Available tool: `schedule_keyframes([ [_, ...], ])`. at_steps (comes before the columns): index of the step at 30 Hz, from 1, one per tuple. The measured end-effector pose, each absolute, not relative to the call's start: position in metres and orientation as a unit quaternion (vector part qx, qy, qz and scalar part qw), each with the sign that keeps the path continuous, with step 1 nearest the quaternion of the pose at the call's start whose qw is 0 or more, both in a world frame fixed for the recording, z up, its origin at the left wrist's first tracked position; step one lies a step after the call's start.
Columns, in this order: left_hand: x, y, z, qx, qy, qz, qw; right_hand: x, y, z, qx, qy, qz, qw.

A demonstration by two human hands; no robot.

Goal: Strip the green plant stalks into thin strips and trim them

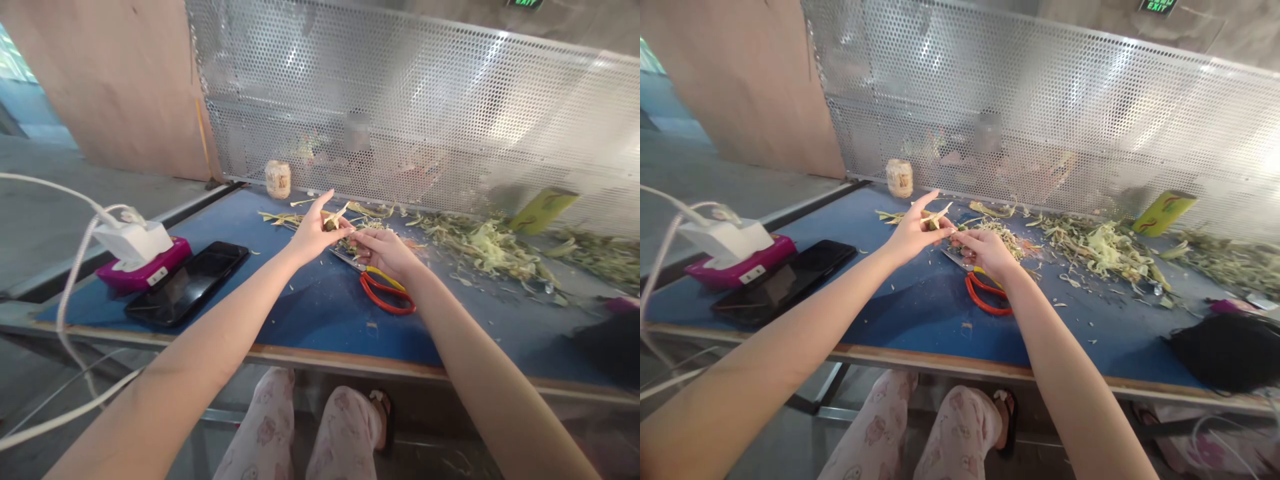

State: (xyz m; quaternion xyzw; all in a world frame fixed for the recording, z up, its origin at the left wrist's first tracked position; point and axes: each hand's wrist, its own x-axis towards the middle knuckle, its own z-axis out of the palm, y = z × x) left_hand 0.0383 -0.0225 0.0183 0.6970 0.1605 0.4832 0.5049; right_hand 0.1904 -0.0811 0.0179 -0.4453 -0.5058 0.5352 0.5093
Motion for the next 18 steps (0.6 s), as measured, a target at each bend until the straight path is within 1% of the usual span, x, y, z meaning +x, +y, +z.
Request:
schedule_keyframes([
  [4,0.038,-0.024,0.019,0.704,0.153,0.483,0.498,0.193,-0.082,0.018,-0.419,-0.468,0.604,0.490],
  [10,0.039,-0.022,0.017,0.709,0.138,0.476,0.502,0.197,-0.085,0.021,-0.421,-0.438,0.645,0.464],
  [13,0.039,-0.017,0.013,0.725,0.144,0.475,0.477,0.196,-0.086,0.023,-0.427,-0.420,0.639,0.482],
  [18,0.041,-0.011,0.008,0.757,0.199,0.453,0.427,0.198,-0.083,0.022,-0.430,-0.412,0.610,0.522],
])
